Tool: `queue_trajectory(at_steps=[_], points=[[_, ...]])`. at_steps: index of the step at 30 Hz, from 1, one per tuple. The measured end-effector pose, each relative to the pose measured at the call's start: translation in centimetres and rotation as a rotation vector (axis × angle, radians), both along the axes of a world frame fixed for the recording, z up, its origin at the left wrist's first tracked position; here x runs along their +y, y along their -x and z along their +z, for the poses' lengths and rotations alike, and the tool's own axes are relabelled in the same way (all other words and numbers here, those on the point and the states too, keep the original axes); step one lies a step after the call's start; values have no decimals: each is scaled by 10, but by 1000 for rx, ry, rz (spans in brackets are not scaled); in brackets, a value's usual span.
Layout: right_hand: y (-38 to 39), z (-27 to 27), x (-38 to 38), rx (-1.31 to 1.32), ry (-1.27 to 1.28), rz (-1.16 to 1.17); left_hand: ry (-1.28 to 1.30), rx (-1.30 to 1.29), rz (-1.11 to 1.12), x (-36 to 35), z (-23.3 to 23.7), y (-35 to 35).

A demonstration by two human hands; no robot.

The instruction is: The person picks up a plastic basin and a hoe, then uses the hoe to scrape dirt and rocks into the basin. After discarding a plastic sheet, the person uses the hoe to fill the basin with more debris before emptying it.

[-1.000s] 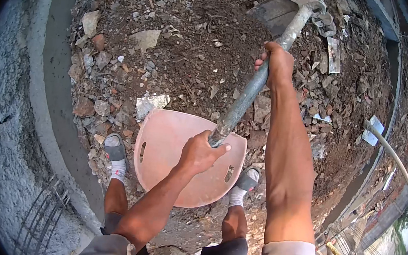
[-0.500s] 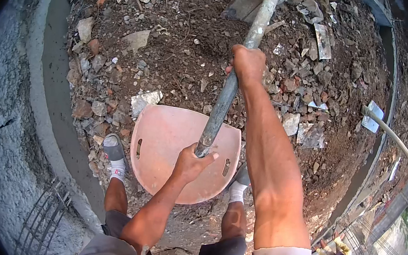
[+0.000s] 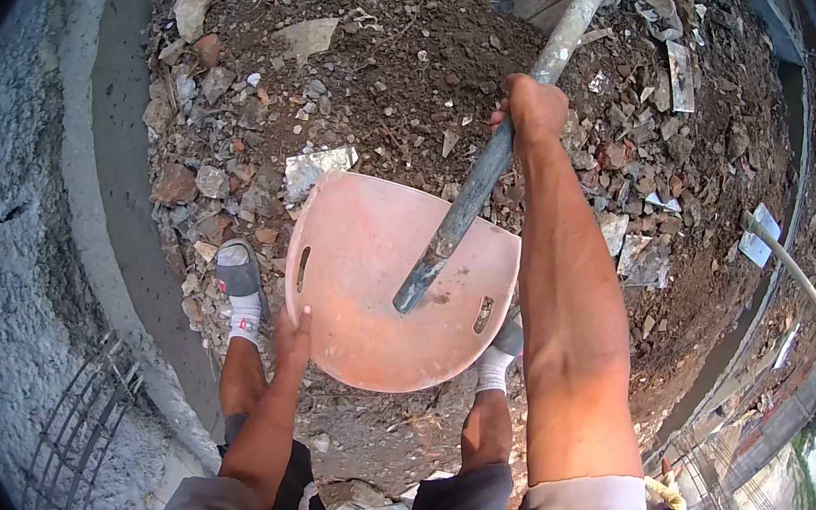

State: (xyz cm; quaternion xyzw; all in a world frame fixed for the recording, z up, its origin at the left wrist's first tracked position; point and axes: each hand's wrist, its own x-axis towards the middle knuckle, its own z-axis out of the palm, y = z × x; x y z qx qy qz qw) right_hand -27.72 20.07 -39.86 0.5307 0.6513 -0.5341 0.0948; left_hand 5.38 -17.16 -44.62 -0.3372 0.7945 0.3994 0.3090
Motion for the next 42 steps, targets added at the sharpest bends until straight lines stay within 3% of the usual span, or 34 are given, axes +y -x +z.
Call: queue_trajectory(at_steps=[2, 8, 9, 14, 18, 22, 23, 26, 27, 30, 34, 36, 37, 38, 40, 42], points=[[-9, 0, 0, 27, -1, -9, 86, -190, -115, -4, -11, 6], [-97, 22, -37, 0, 63, -83, 26, -99, -98, -7, -8, -15], [-114, 36, -44, 22, 71, -75, 111, -185, -144, -4, -4, -9], [-221, 122, -95, -70, 88, -39, -2, -220, -23, 8, -13, -16], [-244, 152, -104, -68, 126, -105, -19, -211, 27, 12, -9, -19], [-172, 157, -63, 192, -53, -78, 133, -328, -102, -4, -44, -24], [-147, 158, -50, 258, -113, -69, 131, -252, -152, -8, -44, -21], [-78, 171, -12, 394, -259, -4, 111, -168, -167, -8, -32, 4], [-59, 170, 2, 452, -269, 11, 112, -375, -165, 3, 3, 42], [-6, 160, 26, 539, -294, -12, 314, 59, -240, 10, -18, 41], [51, 97, 43, 523, -189, -26, -288, 208, -43, 84, 57, 136], [63, 57, 34, 343, -111, -18, -370, 408, -163, 128, 71, 170], [65, 11, 39, 279, -53, -33, -406, 429, -247, 148, 73, 188], [65, 2, 29, 177, -58, -102, -442, 437, -330, 165, 72, 203], [64, -5, 18, 140, -100, -83, -416, 104, -529, 189, 70, 229], [53, -5, 14, 102, -133, -40, -394, 51, -536, 204, 38, 215]])
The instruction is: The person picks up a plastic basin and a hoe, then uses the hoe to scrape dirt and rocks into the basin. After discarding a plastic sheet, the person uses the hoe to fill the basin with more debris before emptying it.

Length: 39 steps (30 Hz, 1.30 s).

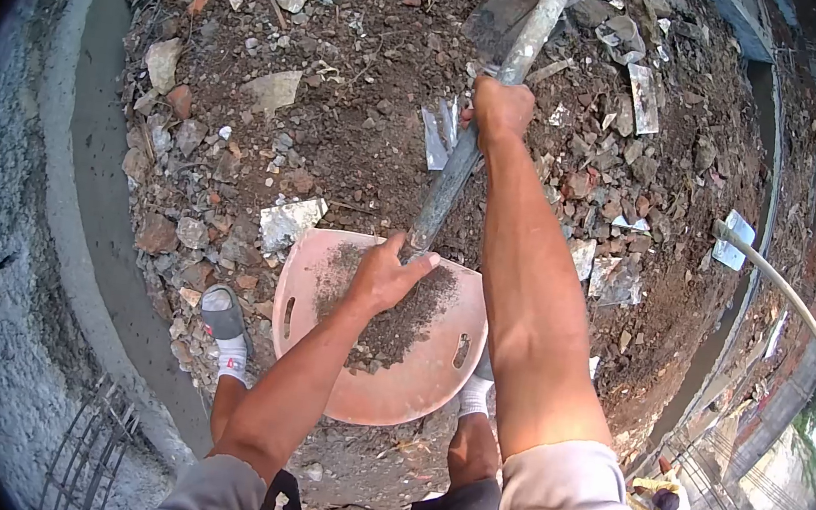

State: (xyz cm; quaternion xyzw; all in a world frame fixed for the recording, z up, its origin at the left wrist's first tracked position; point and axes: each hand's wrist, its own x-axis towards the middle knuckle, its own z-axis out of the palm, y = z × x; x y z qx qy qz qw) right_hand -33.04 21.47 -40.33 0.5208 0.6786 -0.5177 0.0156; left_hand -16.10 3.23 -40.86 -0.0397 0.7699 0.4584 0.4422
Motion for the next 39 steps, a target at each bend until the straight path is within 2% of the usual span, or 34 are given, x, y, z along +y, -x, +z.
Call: queue_trajectory(at_steps=[2, 3, 6, 8, 9, 10, 12, 14, 17, 20, 21, 22, 23, 24, 25, 27, 29, 30, 33, 35, 36, 37, 39], points=[[21, 3, 6, 9, -32, 56, -84, -33, 34, 4, -8, -13], [25, 1, 14, -17, -39, 73, -238, -197, 202, 7, -3, -21], [26, 12, 12, -50, -66, 137, -142, -222, 205, 11, 9, -24], [1, 11, -2, -70, -74, 203, -149, -334, 342, 4, 25, -44], [-13, 16, -20, -125, -204, 256, -150, -372, 394, -1, 24, -64], [-27, 19, -33, -160, -225, 309, -146, -428, 434, -9, 31, -89], [-45, 30, -47, -202, -269, 374, -154, -452, 406, -22, 50, -107], [-57, 38, -47, -226, -201, 388, -167, -462, 397, -30, 69, -119], [-81, 65, -55, -195, -180, 312, -108, -453, 386, -30, 75, -150], [-125, 91, -68, -135, -150, 265, -180, -477, 426, -39, 101, -183], [-148, 89, -72, -155, -143, 243, -180, -510, 339, -46, 101, -202], [-178, 75, -73, -127, -244, 291, -186, -476, 309, -53, 97, -232], [-195, 97, -86, -161, -148, 231, -194, -431, 276, -60, 92, -261], [-219, 104, -95, -184, -163, 255, -223, -521, 252, -70, 94, -284], [-252, 97, -99, -154, -288, 341, -247, -613, 229, -80, 102, -303], [-303, 111, -119, -207, -107, 260, -39, -704, -190, -100, 127, -326], [-332, 150, -141, -307, 118, 148, 21, -758, -252, -123, 173, -338], [-346, 156, -148, -307, 178, 80, 92, -808, -327, -134, 182, -357], [-384, 166, -155, -293, 297, -103, 156, -807, -332, -162, 183, -379], [-396, 153, -143, -206, 303, -167, 233, -796, -442, -167, 157, -366], [-387, 156, -133, -181, 306, -191, 290, -667, -501, -169, 140, -367], [-367, 160, -118, -151, 308, -217, 216, -624, -532, -157, 152, -317], [-338, 166, -93, -119, 303, -270, 129, -511, -437, -149, 152, -285]])
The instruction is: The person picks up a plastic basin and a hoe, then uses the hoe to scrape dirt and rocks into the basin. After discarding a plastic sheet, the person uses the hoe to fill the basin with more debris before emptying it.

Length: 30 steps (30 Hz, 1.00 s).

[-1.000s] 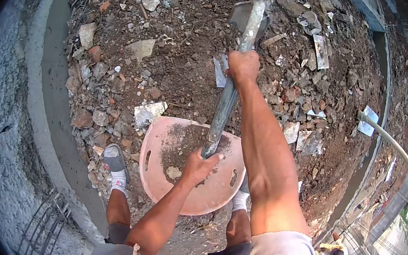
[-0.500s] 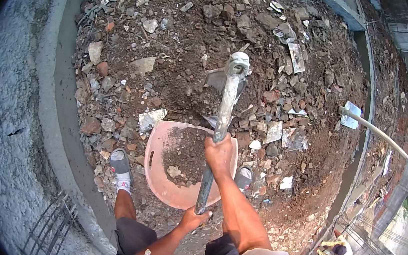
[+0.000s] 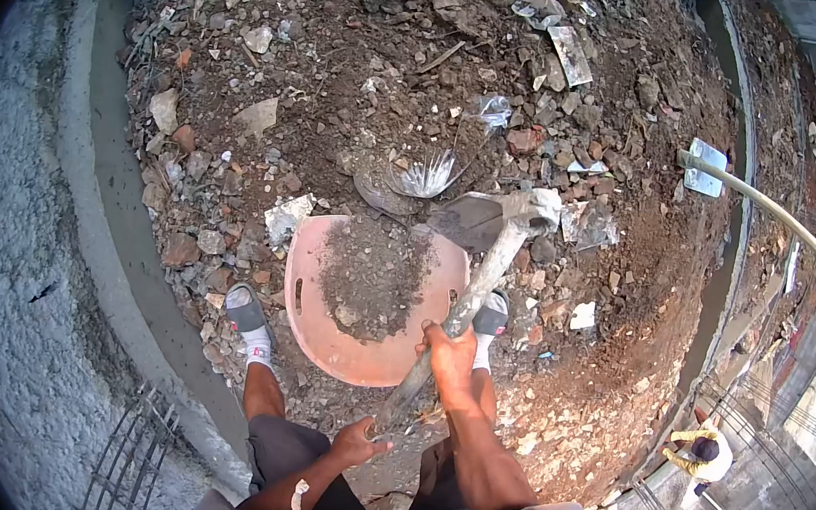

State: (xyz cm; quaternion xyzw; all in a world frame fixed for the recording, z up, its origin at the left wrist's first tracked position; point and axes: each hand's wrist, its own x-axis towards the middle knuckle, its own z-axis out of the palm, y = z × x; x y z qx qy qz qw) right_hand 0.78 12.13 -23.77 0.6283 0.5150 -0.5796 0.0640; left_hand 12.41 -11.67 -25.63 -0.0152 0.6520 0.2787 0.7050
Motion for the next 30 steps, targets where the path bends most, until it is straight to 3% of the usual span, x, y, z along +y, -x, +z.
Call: queue_trajectory(at_steps=[6, 11, 13, 14, 16, 19, 23, 28, 30], points=[[92, 13, 17, 173, -17, 128, -82, 132, 340, 13, 25, 68], [137, -17, 11, 588, 125, 360, -140, 381, 708, 15, 42, 143], [136, -67, 23, 341, 109, 309, 32, 485, 752, 12, 36, 188], [129, -94, 29, 212, 104, 291, -5, 442, 838, 20, 55, 225], [111, -141, 39, -77, 206, 124, -41, 403, 974, 32, 92, 290], [92, -192, 27, -242, 228, 102, -93, 357, 1175, 19, 112, 350], [100, -231, -1, -28, 499, -309, -27, 387, 1175, 8, 111, 370], [140, -259, -6, 98, 550, -875, 14, 485, 998, 26, 110, 368], [141, -259, -2, 263, 552, -996, 21, 515, 939, 35, 114, 373]])
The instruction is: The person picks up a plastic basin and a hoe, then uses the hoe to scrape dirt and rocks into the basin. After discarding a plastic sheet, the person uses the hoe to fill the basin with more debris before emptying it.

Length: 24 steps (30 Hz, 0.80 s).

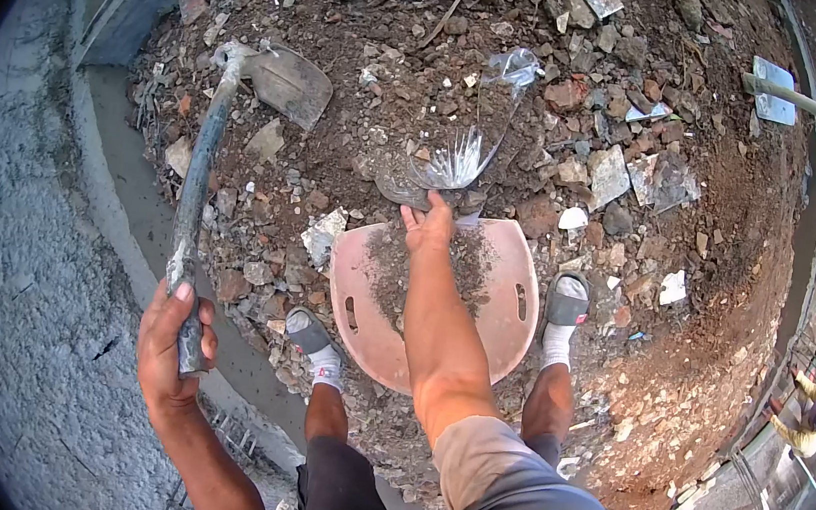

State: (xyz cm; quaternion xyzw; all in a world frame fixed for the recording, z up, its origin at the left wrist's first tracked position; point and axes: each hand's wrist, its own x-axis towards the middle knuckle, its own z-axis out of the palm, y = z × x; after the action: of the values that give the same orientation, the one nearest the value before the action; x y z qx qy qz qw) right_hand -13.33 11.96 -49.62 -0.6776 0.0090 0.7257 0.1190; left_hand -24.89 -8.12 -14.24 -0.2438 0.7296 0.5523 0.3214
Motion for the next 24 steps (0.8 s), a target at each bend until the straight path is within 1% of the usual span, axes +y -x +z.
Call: queue_trajectory(at_steps=[1, 3, 5, 6, 9, 11, 13, 15, 17, 18, 21, 22, 23, 24], points=[[5, -1, 3, 65, -25, -77, 14, 15, -30, 7, 1, 2], [10, 0, 11, 106, -34, -143, 34, 45, -100, 22, 5, 5], [17, 3, 23, 166, -63, -191, 6, 66, -109, 25, 4, 7], [22, 17, 31, 195, -92, -143, 16, 69, -126, 21, 3, 11], [44, 91, 71, 203, -247, -141, 26, 65, -181, 22, 4, 22], [50, 118, 114, 378, -412, -207, 28, 64, -209, 22, 7, 31], [57, 180, 164, 393, -572, -169, 25, 61, -225, 21, 9, 39], [51, 219, 214, 408, -703, 14, 23, 45, -245, 18, 12, 45], [33, 227, 251, 320, -816, 152, 37, 42, -262, 19, 12, 48], [25, 246, 256, 314, -817, 266, 35, 38, -285, 17, 8, 50], [2, 277, 258, 257, -869, 189, 10, 40, -266, 21, 12, 56], [-6, 288, 264, 209, -859, 167, -2, 23, -233, 24, 18, 56], [-20, 285, 283, 227, -810, 133, 7, 22, -235, 26, 18, 56], [-25, 302, 289, 225, -806, 117, 14, 23, -238, 27, 14, 58]])
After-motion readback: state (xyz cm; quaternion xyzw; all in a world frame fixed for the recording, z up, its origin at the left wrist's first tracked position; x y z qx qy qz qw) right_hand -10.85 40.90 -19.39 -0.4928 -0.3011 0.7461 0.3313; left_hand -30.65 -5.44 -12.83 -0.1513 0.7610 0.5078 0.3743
